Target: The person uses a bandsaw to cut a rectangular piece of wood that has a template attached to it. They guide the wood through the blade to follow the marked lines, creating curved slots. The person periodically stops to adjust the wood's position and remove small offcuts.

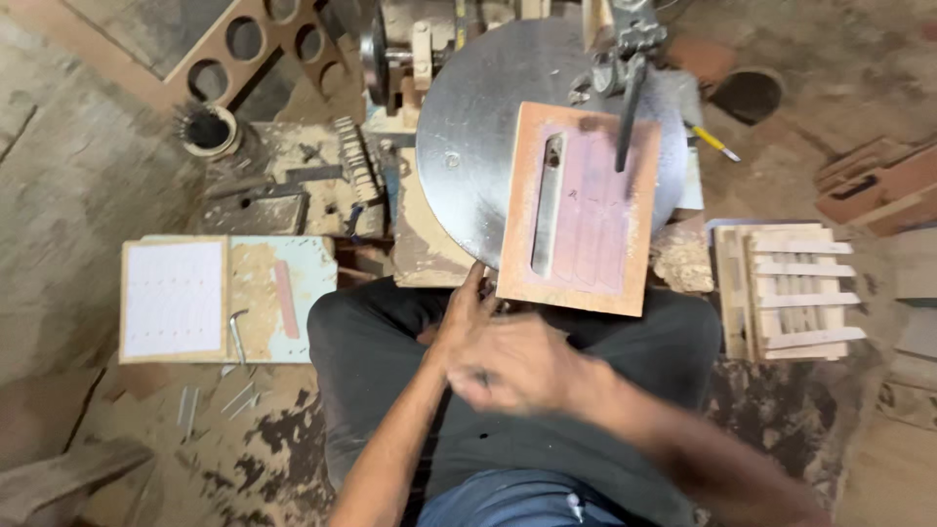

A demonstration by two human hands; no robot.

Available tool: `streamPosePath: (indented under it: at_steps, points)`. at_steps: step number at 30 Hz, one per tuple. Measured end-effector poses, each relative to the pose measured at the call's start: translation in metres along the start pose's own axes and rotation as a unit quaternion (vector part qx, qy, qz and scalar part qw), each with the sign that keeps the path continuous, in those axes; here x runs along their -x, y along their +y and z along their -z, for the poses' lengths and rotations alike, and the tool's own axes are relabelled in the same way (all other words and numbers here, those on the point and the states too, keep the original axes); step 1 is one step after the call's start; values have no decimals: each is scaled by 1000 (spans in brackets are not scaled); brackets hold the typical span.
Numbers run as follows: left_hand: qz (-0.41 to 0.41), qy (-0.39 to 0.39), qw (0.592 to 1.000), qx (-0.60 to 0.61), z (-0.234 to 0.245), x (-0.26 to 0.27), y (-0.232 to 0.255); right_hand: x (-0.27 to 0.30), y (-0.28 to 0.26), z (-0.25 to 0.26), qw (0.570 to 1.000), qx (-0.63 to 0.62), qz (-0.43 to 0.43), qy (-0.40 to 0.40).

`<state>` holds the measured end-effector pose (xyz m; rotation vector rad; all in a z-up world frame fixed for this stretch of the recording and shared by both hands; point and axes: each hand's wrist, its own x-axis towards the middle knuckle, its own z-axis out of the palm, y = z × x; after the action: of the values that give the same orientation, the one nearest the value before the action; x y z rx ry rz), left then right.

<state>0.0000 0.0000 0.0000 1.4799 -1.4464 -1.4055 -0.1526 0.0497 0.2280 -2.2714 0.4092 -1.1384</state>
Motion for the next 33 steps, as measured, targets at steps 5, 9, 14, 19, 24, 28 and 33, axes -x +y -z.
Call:
streamPosePath:
  at_steps: [5, 9, 14, 19, 24, 28, 33]
  points:
    - [-30, 46, 991, -118, 9, 17, 4, 141, -17, -16, 976, -11, -177, 124]
    - [-36, 6, 995, -98, 4, 16, 7, 240, -24, 6, 799, 94, -395, 444]
    - [-180, -3, 968, -173, -2, -18, 27, 277, -15, 24, 624, -65, -393, 672]
    - [-204, -36, 978, -33, -4, -37, 29, 225, -3, -7, 691, -113, -434, 566]
    - [-143, -28, 988, 44, -7, -57, 27, 178, 45, -27, 781, -142, -369, 484]
    - [-159, -58, 986, 0, 1, -85, 27, 199, 114, -69, 729, -179, -399, 527]
    - [-150, -41, 988, 0, 5, -117, 47, 209, 180, -114, 759, -47, -467, 452]
